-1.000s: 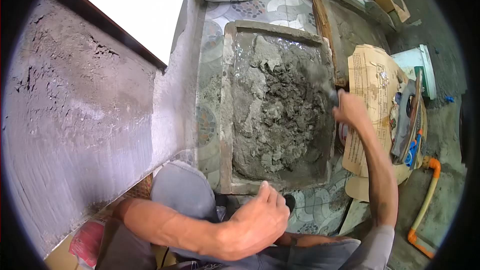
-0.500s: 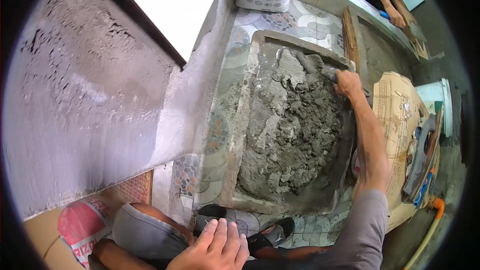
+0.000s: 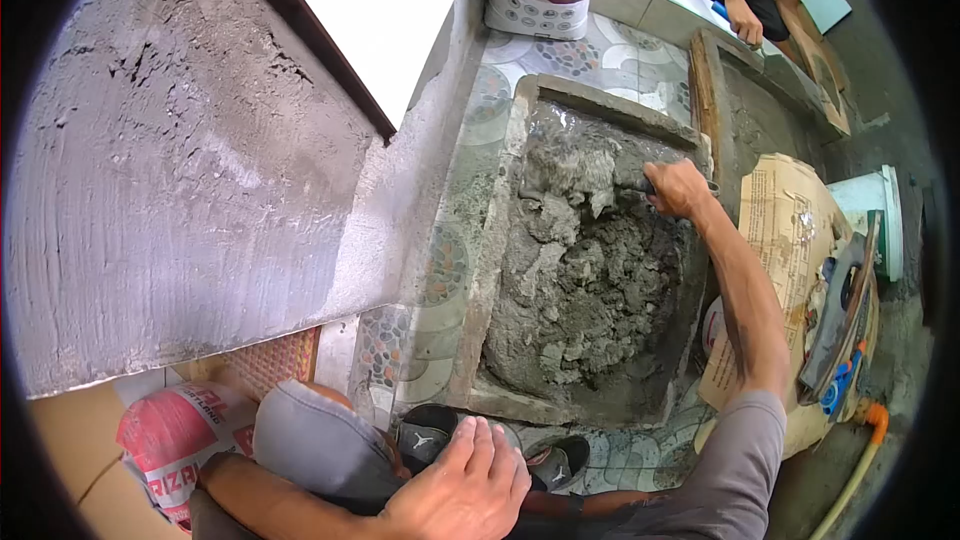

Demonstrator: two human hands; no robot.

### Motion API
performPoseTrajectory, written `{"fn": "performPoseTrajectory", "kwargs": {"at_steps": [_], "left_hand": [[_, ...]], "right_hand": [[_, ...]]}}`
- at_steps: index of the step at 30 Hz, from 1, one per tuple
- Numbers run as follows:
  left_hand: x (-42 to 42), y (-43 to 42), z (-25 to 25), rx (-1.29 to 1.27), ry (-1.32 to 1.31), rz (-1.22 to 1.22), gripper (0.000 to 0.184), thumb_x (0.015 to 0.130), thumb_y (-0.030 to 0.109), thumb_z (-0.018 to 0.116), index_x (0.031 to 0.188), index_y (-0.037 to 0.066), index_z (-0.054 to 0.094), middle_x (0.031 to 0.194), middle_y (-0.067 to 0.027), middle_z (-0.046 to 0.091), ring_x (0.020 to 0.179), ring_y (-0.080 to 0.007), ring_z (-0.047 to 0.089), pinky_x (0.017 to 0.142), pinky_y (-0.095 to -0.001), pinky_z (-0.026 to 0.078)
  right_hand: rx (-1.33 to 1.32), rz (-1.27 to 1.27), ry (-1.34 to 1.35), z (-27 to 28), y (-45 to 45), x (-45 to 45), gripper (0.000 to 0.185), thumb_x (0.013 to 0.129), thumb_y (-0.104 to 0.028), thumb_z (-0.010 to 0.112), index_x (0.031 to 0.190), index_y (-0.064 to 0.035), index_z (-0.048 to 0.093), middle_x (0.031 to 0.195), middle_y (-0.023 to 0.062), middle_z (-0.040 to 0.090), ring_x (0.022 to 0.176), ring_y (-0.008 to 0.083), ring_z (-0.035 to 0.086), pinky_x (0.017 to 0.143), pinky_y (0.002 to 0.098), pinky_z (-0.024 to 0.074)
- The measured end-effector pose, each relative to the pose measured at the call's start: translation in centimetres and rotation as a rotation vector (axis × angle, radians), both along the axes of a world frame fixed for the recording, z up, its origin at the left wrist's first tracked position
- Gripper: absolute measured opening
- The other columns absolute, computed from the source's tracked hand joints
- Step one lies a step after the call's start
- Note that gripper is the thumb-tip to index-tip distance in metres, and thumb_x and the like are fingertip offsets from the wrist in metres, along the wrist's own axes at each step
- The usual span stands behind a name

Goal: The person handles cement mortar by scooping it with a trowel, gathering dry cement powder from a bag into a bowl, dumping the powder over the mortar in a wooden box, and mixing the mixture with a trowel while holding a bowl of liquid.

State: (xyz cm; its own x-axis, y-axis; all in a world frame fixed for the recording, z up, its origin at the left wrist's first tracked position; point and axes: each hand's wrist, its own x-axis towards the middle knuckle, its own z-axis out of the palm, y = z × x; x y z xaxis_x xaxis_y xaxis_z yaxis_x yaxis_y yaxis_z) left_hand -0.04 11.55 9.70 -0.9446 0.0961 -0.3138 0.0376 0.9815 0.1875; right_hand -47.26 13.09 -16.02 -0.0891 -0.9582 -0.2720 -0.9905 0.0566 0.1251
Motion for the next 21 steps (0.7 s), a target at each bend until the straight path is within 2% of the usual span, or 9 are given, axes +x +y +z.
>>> {"fn": "performPoseTrajectory", "kwargs": {"at_steps": [1, 2, 5, 6, 9, 13, 16, 19, 21], "left_hand": [[-0.1, -0.1, -0.3, -0.006, -0.033, -0.025, 0.043, 0.089, 0.021, 0.048, 0.119, -0.009, 0.056, 0.119, -0.0264, 0.059, 0.114, -0.0372, 0.055, 0.109, -0.0483, 0.035], [-0.2, -0.2, -0.5, 0.002, -0.039, -0.043, 0.044, 0.090, 0.021, 0.047, 0.120, -0.009, 0.056, 0.120, -0.0264, 0.059, 0.115, -0.0369, 0.055, 0.109, -0.0487, 0.035], [-0.9, -0.7, -0.7, 0.034, -0.051, -0.088, 0.045, 0.091, 0.021, 0.047, 0.123, -0.009, 0.055, 0.122, -0.0264, 0.058, 0.116, -0.0366, 0.054, 0.109, -0.0499, 0.033], [-1.2, -1.0, -0.8, 0.046, -0.051, -0.099, 0.045, 0.091, 0.021, 0.047, 0.123, -0.009, 0.054, 0.122, -0.0265, 0.058, 0.116, -0.0368, 0.054, 0.109, -0.0505, 0.033], [-1.4, -1.2, -0.5, 0.068, -0.066, -0.131, 0.046, 0.091, 0.022, 0.047, 0.124, -0.009, 0.054, 0.123, -0.0265, 0.058, 0.117, -0.0372, 0.053, 0.108, -0.0514, 0.033], [-0.8, -1.7, -0.8, 0.055, -0.056, -0.130, 0.047, 0.091, 0.023, 0.047, 0.125, -0.008, 0.054, 0.122, -0.0269, 0.059, 0.117, -0.0381, 0.053, 0.108, -0.0509, 0.033], [-0.1, -1.8, -0.9, 0.090, -0.083, -0.044, 0.047, 0.091, 0.023, 0.047, 0.124, -0.009, 0.054, 0.122, -0.0274, 0.058, 0.117, -0.0391, 0.053, 0.109, -0.0499, 0.033], [0.9, -1.6, -0.5, 0.023, -0.095, 0.022, 0.047, 0.090, 0.023, 0.047, 0.124, -0.009, 0.053, 0.122, -0.0278, 0.058, 0.118, -0.0396, 0.053, 0.109, -0.0495, 0.034], [1.2, -1.7, 0.2, 0.025, -0.112, 0.028, 0.048, 0.090, 0.023, 0.047, 0.125, -0.009, 0.053, 0.124, -0.0280, 0.057, 0.120, -0.0399, 0.052, 0.110, -0.0501, 0.033]], "right_hand": [[-0.042, 0.010, -0.016, 0.6, 1.1, 0.5, 0.036, 0.071, -0.020, 0.076, 0.096, -0.0042, 0.054, 0.084, 0.0159, 0.066, 0.078, 0.0373, 0.066, 0.067, 0.0467, 0.0536], [-0.102, 0.081, -0.011, 1.3, 2.2, 0.8, 0.026, 0.076, -0.017, 0.069, 0.093, -0.0072, 0.052, 0.083, 0.0127, 0.062, 0.075, 0.0337, 0.065, 0.064, 0.0454, 0.0527], [-0.110, 0.203, 0.090, 4.8, 4.3, 3.0, 0.012, 0.083, -0.015, 0.058, 0.091, -0.0097, 0.052, 0.079, 0.0098, 0.060, 0.073, 0.0294, 0.065, 0.063, 0.0439, 0.0517], [-0.035, 0.268, 0.183, 6.4, 4.7, 3.9, 0.004, 0.088, -0.013, 0.050, 0.090, -0.0108, 0.053, 0.077, 0.0079, 0.058, 0.073, 0.0263, 0.064, 0.063, 0.0423, 0.0514], [-0.035, 0.169, 0.198, 8.1, 6.4, 4.1, 0.004, 0.087, -0.014, 0.052, 0.089, -0.0105, 0.054, 0.078, 0.0082, 0.059, 0.076, 0.0265, 0.064, 0.065, 0.0409, 0.0519], [0.034, -0.299, 0.233, 7.3, 5.1, 0.7, 0.010, 0.085, -0.013, 0.055, 0.092, -0.0063, 0.055, 0.084, 0.0158, 0.067, 0.078, 0.0367, 0.068, 0.067, 0.0471, 0.0538], [0.074, -0.551, 0.246, 4.4, 2.5, -1.9, 0.021, 0.083, -0.016, 0.062, 0.099, -0.0041, 0.057, 0.089, 0.0204, 0.069, 0.080, 0.0392, 0.069, 0.070, 0.0481, 0.0555], [0.033, -0.514, 0.256, -3.9, 2.5, -6.7, 0.033, 0.078, -0.022, 0.070, 0.102, -0.0022, 0.058, 0.088, 0.0229, 0.069, 0.082, 0.0393, 0.069, 0.073, 0.0480, 0.0560], [0.049, -0.513, 0.168, -3.3, 2.6, -4.4, 0.034, 0.078, -0.022, 0.070, 0.104, -0.0021, 0.060, 0.090, 0.0215, 0.070, 0.087, 0.0382, 0.069, 0.076, 0.0467, 0.0563]]}}
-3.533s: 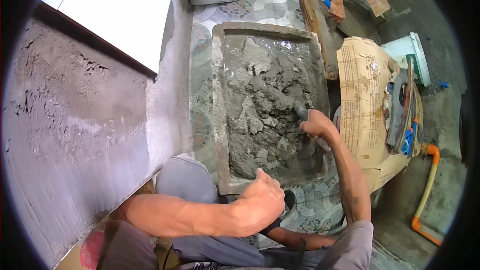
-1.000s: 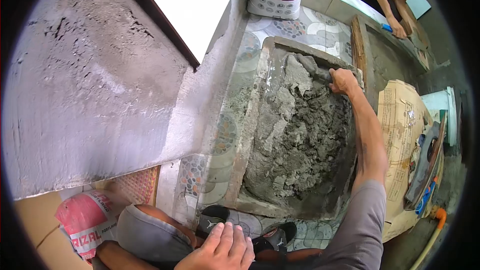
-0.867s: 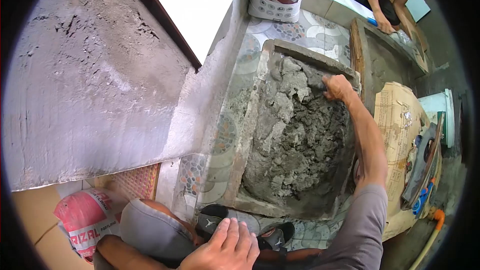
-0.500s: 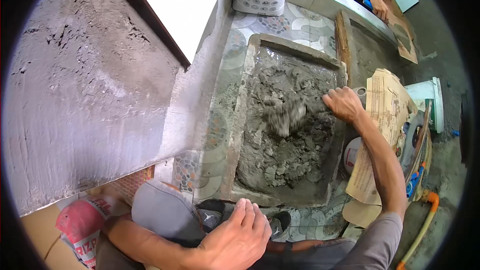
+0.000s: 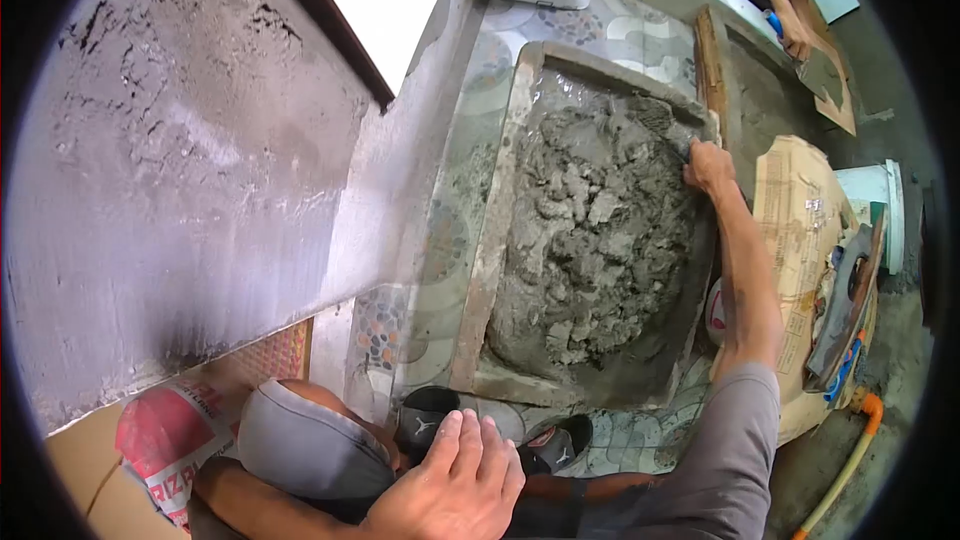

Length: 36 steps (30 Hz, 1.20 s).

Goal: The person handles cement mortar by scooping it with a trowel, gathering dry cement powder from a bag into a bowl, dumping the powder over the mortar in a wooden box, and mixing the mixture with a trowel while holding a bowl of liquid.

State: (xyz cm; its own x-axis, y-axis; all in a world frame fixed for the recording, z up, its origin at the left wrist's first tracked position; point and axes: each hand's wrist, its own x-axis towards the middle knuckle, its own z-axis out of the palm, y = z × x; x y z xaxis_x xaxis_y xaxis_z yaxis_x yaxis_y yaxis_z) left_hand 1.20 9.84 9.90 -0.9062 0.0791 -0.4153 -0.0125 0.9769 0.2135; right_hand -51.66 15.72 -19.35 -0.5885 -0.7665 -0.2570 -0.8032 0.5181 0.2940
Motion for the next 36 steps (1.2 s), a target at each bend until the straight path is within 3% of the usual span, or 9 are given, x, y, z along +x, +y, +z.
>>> {"fn": "performPoseTrajectory", "kwargs": {"at_steps": [10, 17, 24, 26, 29, 32, 34, 35, 36], "left_hand": [[-3.1, 0.9, -3.2, 0.029, 0.107, -0.169, 0.033, 0.082, 0.021, 0.057, 0.103, -0.004, 0.063, 0.100, -0.0196, 0.064, 0.100, -0.0342, 0.061, 0.095, -0.0436, 0.042], [-6.3, 0.6, -7.0, 0.072, 0.081, -0.333, 0.021, 0.081, 0.017, 0.061, 0.093, 0.000, 0.066, 0.081, -0.0116, 0.064, 0.078, -0.0254, 0.062, 0.078, -0.0385, 0.045], [-7.1, 0.7, -8.1, 0.122, 0.067, -0.384, 0.022, 0.081, 0.016, 0.062, 0.093, -0.001, 0.067, 0.084, -0.0132, 0.065, 0.081, -0.0262, 0.064, 0.077, -0.0410, 0.045], [-7.1, 0.8, -9.1, 0.078, 0.065, -0.390, 0.023, 0.080, 0.017, 0.062, 0.094, -0.001, 0.067, 0.085, -0.0136, 0.066, 0.083, -0.0268, 0.065, 0.078, -0.0412, 0.046], [-7.5, 0.6, -8.8, 0.134, 0.028, -0.389, 0.024, 0.079, 0.017, 0.063, 0.095, -0.001, 0.067, 0.087, -0.0138, 0.066, 0.084, -0.0274, 0.066, 0.079, -0.0411, 0.046], [-7.8, 0.4, -7.4, 0.177, -0.008, -0.423, 0.025, 0.078, 0.017, 0.064, 0.096, -0.002, 0.066, 0.087, -0.0144, 0.066, 0.085, -0.0278, 0.065, 0.079, -0.0410, 0.046], [-7.5, 0.0, -7.0, 0.170, 0.072, -0.430, 0.026, 0.078, 0.016, 0.064, 0.096, -0.002, 0.066, 0.088, -0.0149, 0.066, 0.086, -0.0282, 0.065, 0.080, -0.0408, 0.047], [-7.4, 0.0, -7.0, 0.161, 0.111, -0.435, 0.026, 0.078, 0.016, 0.064, 0.096, -0.002, 0.066, 0.088, -0.0152, 0.066, 0.086, -0.0284, 0.065, 0.080, -0.0407, 0.047], [-7.1, 0.1, -7.1, 0.179, 0.094, -0.420, 0.026, 0.078, 0.016, 0.064, 0.096, -0.002, 0.066, 0.088, -0.0152, 0.066, 0.086, -0.0284, 0.065, 0.080, -0.0407, 0.047]], "right_hand": [[0.172, 0.295, -0.203, 5.1, 1.7, 10.3, 0.039, 0.078, -0.027, 0.072, 0.102, 0.0005, 0.057, 0.087, 0.0203, 0.069, 0.081, 0.0369, 0.069, 0.073, 0.0458, 0.0561], [0.028, 0.195, -0.004, 9.8, 10.3, 26.8, 0.017, 0.089, -0.011, 0.052, 0.102, 0.0004, 0.053, 0.088, 0.0152, 0.062, 0.070, 0.0259, 0.067, 0.057, 0.0346, 0.0553], [0.016, -0.013, -0.023, 1.2, 13.0, 21.6, 0.021, 0.091, -0.011, 0.056, 0.107, 0.0016, 0.054, 0.081, 0.0169, 0.064, 0.065, 0.0274, 0.068, 0.055, 0.0361, 0.0567], [-0.062, -0.048, -0.126, 2.1, 10.4, 20.3, 0.016, 0.088, -0.010, 0.061, 0.095, 0.0038, 0.056, 0.068, 0.0139, 0.063, 0.057, 0.0250, 0.066, 0.052, 0.0392, 0.0552], [-0.294, -0.973, -1.202, 6.3, 4.5, 19.3, 0.015, 0.085, -0.009, 0.062, 0.083, 0.0046, 0.058, 0.064, 0.0125, 0.063, 0.053, 0.0227, 0.064, 0.052, 0.0411, 0.0538], [-0.486, -1.170, -1.382, 7.5, 5.2, 24.0, 0.017, 0.084, -0.011, 0.060, 0.080, 0.0051, 0.062, 0.062, 0.0116, 0.062, 0.051, 0.0207, 0.061, 0.052, 0.0415, 0.0532], [-0.245, -0.885, -1.169, 8.1, 7.5, 28.5, 0.018, 0.084, -0.014, 0.061, 0.084, 0.0040, 0.063, 0.068, 0.0170, 0.065, 0.058, 0.0257, 0.067, 0.057, 0.0420, 0.0548], [-0.264, -0.382, -0.487, 6.2, 10.1, 30.6, 0.019, 0.083, -0.016, 0.063, 0.080, 0.0025, 0.061, 0.075, 0.0226, 0.068, 0.068, 0.0326, 0.070, 0.060, 0.0431, 0.0557], [-0.154, -0.343, -0.435, 5.0, 11.4, 29.6, 0.019, 0.082, -0.016, 0.063, 0.080, 0.0028, 0.061, 0.077, 0.0241, 0.068, 0.071, 0.0344, 0.070, 0.061, 0.0432, 0.0559]]}}
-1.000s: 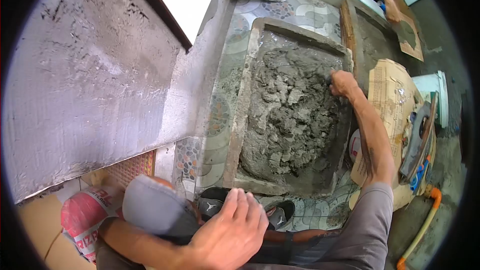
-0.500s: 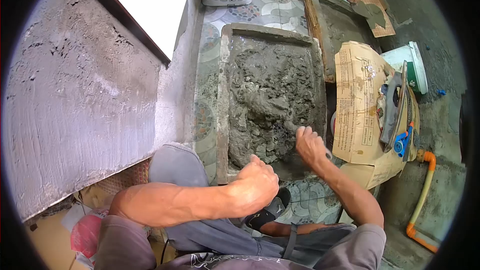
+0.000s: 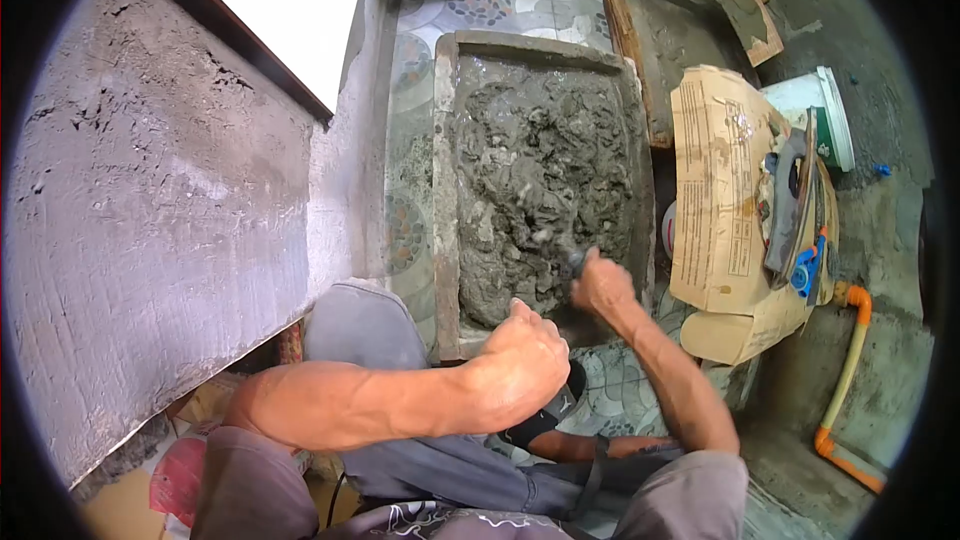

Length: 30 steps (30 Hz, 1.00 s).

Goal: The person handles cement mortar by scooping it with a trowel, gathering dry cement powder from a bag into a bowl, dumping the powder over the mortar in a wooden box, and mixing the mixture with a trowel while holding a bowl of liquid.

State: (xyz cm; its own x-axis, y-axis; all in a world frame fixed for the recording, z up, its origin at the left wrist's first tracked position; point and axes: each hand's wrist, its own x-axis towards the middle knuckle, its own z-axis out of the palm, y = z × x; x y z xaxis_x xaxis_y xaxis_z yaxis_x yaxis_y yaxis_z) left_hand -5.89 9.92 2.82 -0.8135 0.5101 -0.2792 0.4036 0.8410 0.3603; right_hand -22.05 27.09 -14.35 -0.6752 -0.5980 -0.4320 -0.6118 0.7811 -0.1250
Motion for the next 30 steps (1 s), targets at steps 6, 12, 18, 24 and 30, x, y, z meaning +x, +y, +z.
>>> {"fn": "performPoseTrajectory", "kwargs": {"at_steps": [6, 12, 18, 24, 30], "left_hand": [[0.4, -0.1, -0.2, -0.031, -0.080, 0.024, 0.027, 0.077, 0.016, 0.064, 0.097, -0.002, 0.066, 0.087, -0.0138, 0.065, 0.085, -0.0276, 0.064, 0.080, -0.0406, 0.046], [0.8, 0.0, 0.4, -0.041, 0.010, -0.074, 0.025, 0.077, 0.015, 0.064, 0.096, -0.001, 0.066, 0.087, -0.0132, 0.065, 0.085, -0.0265, 0.064, 0.080, -0.0398, 0.045], [1.7, 0.1, -0.8, -0.025, 0.048, 0.010, 0.024, 0.077, 0.015, 0.064, 0.093, -0.002, 0.066, 0.084, -0.0130, 0.065, 0.082, -0.0267, 0.064, 0.078, -0.0384, 0.046], [1.5, -0.6, 0.0, 0.020, 0.095, 0.020, 0.022, 0.076, 0.015, 0.064, 0.091, -0.001, 0.067, 0.082, -0.0124, 0.064, 0.081, -0.0256, 0.062, 0.080, -0.0378, 0.045], [1.2, 0.2, -0.2, 0.005, 0.088, -0.010, 0.023, 0.077, 0.016, 0.063, 0.091, -0.001, 0.068, 0.082, -0.0123, 0.064, 0.081, -0.0259, 0.062, 0.083, -0.0383, 0.045]], "right_hand": [[-0.082, -0.162, -0.133, -2.2, -1.5, -5.5, 0.022, 0.081, -0.015, 0.062, 0.084, 0.0069, 0.059, 0.065, 0.0204, 0.064, 0.058, 0.0303, 0.068, 0.053, 0.0447, 0.0532], [-0.060, -0.115, -0.141, -0.7, -0.9, 0.9, 0.032, 0.075, -0.023, 0.067, 0.079, 0.0085, 0.060, 0.081, 0.0289, 0.068, 0.070, 0.0405, 0.069, 0.072, 0.0481, 0.0551], [0.250, 0.094, 0.091, -0.9, 3.1, -5.3, 0.035, 0.080, -0.016, 0.067, 0.104, 0.0047, 0.052, 0.083, 0.0250, 0.069, 0.077, 0.0383, 0.070, 0.067, 0.0468, 0.0564], [0.114, -0.093, 0.062, 7.1, -1.2, -0.7, 0.042, 0.077, -0.020, 0.072, 0.105, 0.0042, 0.052, 0.084, 0.0281, 0.068, 0.079, 0.0427, 0.069, 0.072, 0.0508, 0.0558], [0.071, -0.116, 0.455, -1.8, -0.5, -10.0, 0.014, 0.086, -0.006, 0.058, 0.098, 0.0010, 0.051, 0.086, 0.0220, 0.068, 0.075, 0.0383, 0.070, 0.064, 0.0463, 0.0569]]}}
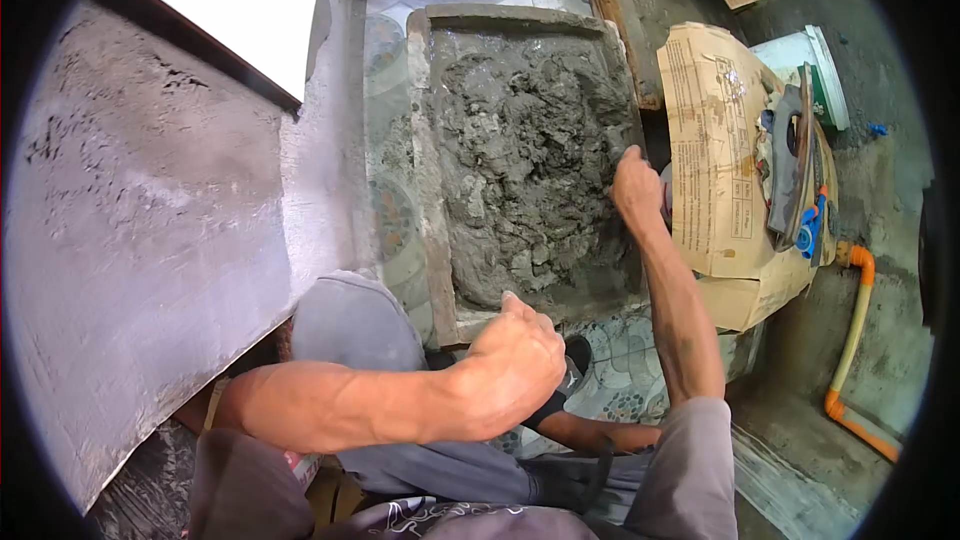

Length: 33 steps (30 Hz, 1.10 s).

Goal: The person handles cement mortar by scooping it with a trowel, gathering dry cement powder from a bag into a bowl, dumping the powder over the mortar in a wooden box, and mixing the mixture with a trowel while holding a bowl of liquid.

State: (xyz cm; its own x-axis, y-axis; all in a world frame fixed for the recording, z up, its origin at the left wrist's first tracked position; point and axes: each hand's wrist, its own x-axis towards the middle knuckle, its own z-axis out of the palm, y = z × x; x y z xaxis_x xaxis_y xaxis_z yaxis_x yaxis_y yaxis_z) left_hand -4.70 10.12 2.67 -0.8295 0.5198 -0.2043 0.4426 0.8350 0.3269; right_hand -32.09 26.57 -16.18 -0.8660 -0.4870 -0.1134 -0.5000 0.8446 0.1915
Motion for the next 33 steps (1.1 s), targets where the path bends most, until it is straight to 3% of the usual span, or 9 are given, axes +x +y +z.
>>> {"fn": "performPoseTrajectory", "kwargs": {"at_steps": [6, 9, 10, 12, 18, 24, 28, 30, 33], "left_hand": [[-0.4, 0.0, 0.4, 0.035, -0.006, -0.015, 0.026, 0.078, 0.018, 0.063, 0.094, -0.002, 0.068, 0.083, -0.0130, 0.064, 0.083, -0.0264, 0.062, 0.084, -0.0390, 0.045], [-0.6, -0.1, 0.7, 0.007, -0.040, -0.048, 0.026, 0.078, 0.017, 0.063, 0.094, -0.002, 0.068, 0.084, -0.0135, 0.064, 0.084, -0.0268, 0.062, 0.084, -0.0396, 0.045], [-0.4, -0.1, 0.7, 0.007, -0.034, -0.042, 0.026, 0.078, 0.017, 0.063, 0.095, -0.003, 0.068, 0.084, -0.0137, 0.064, 0.084, -0.0269, 0.062, 0.084, -0.0395, 0.046], [-0.1, 0.1, 0.4, 0.015, -0.017, -0.029, 0.026, 0.078, 0.016, 0.063, 0.095, -0.003, 0.067, 0.085, -0.0140, 0.065, 0.085, -0.0271, 0.063, 0.083, -0.0394, 0.046], [-0.5, -0.3, 0.3, 0.030, -0.021, -0.105, 0.026, 0.077, 0.015, 0.063, 0.096, -0.002, 0.067, 0.086, -0.0137, 0.065, 0.084, -0.0266, 0.064, 0.080, -0.0380, 0.047], [-2.0, 2.0, 0.5, 0.046, -0.012, -0.192, 0.022, 0.078, 0.015, 0.063, 0.093, -0.001, 0.067, 0.083, -0.0121, 0.065, 0.082, -0.0259, 0.064, 0.078, -0.0373, 0.047], [-2.9, 3.6, 0.0, 0.156, -0.092, -0.232, 0.018, 0.078, 0.015, 0.063, 0.087, 0.001, 0.067, 0.082, -0.0114, 0.065, 0.082, -0.0259, 0.064, 0.079, -0.0372, 0.047], [-2.7, 4.0, -0.3, 0.122, -0.039, -0.205, 0.017, 0.076, 0.016, 0.064, 0.084, 0.001, 0.067, 0.080, -0.0110, 0.065, 0.082, -0.0258, 0.064, 0.078, -0.0368, 0.047], [-2.7, 3.5, -0.4, 0.072, -0.020, -0.224, 0.019, 0.076, 0.017, 0.064, 0.086, 0.000, 0.068, 0.081, -0.0112, 0.065, 0.083, -0.0268, 0.063, 0.079, -0.0380, 0.047]], "right_hand": [[0.082, -0.074, -0.084, -2.4, 6.0, 2.5, 0.012, 0.088, -0.004, 0.058, 0.097, 0.0008, 0.053, 0.086, 0.0271, 0.067, 0.082, 0.0392, 0.070, 0.064, 0.0466, 0.0565], [0.085, -0.186, -0.298, -3.2, 8.5, 6.0, 0.020, 0.088, -0.007, 0.057, 0.103, 0.0032, 0.050, 0.090, 0.0277, 0.068, 0.089, 0.0425, 0.068, 0.074, 0.0502, 0.0551], [0.083, -0.275, -0.408, -3.0, 8.9, 7.4, 0.044, 0.082, -0.019, 0.067, 0.111, 0.0089, 0.048, 0.091, 0.0284, 0.068, 0.085, 0.0445, 0.067, 0.076, 0.0494, 0.0545], [0.018, -0.318, -0.483, -4.0, 9.7, 11.6, 0.054, 0.079, -0.024, 0.070, 0.114, 0.0127, 0.048, 0.093, 0.0315, 0.067, 0.088, 0.0438, 0.068, 0.080, 0.0489, 0.0551], [-0.213, -0.507, -0.622, -0.3, 4.8, 16.9, 0.057, 0.078, -0.026, 0.068, 0.104, 0.0201, 0.049, 0.091, 0.0391, 0.063, 0.092, 0.0491, 0.065, 0.083, 0.0487, 0.0536], [-0.262, -0.390, -0.582, 4.8, 3.1, 17.1, 0.047, 0.079, -0.025, 0.068, 0.097, 0.0139, 0.050, 0.086, 0.0365, 0.064, 0.082, 0.0487, 0.066, 0.077, 0.0495, 0.0545], [-0.137, -0.114, -0.421, 6.8, 4.8, 17.4, 0.041, 0.077, -0.022, 0.068, 0.100, 0.0041, 0.046, 0.084, 0.0265, 0.066, 0.072, 0.0427, 0.068, 0.066, 0.0504, 0.0558], [-0.072, -0.060, -0.335, 6.1, 6.1, 16.5, 0.039, 0.078, -0.020, 0.067, 0.103, -0.0001, 0.044, 0.084, 0.0221, 0.065, 0.067, 0.0391, 0.068, 0.057, 0.0492, 0.0548], [-0.053, -0.122, -0.347, 3.1, 9.8, 14.7, 0.040, 0.080, -0.020, 0.068, 0.105, -0.0002, 0.044, 0.087, 0.0230, 0.066, 0.074, 0.0406, 0.068, 0.064, 0.0499, 0.0549]]}}
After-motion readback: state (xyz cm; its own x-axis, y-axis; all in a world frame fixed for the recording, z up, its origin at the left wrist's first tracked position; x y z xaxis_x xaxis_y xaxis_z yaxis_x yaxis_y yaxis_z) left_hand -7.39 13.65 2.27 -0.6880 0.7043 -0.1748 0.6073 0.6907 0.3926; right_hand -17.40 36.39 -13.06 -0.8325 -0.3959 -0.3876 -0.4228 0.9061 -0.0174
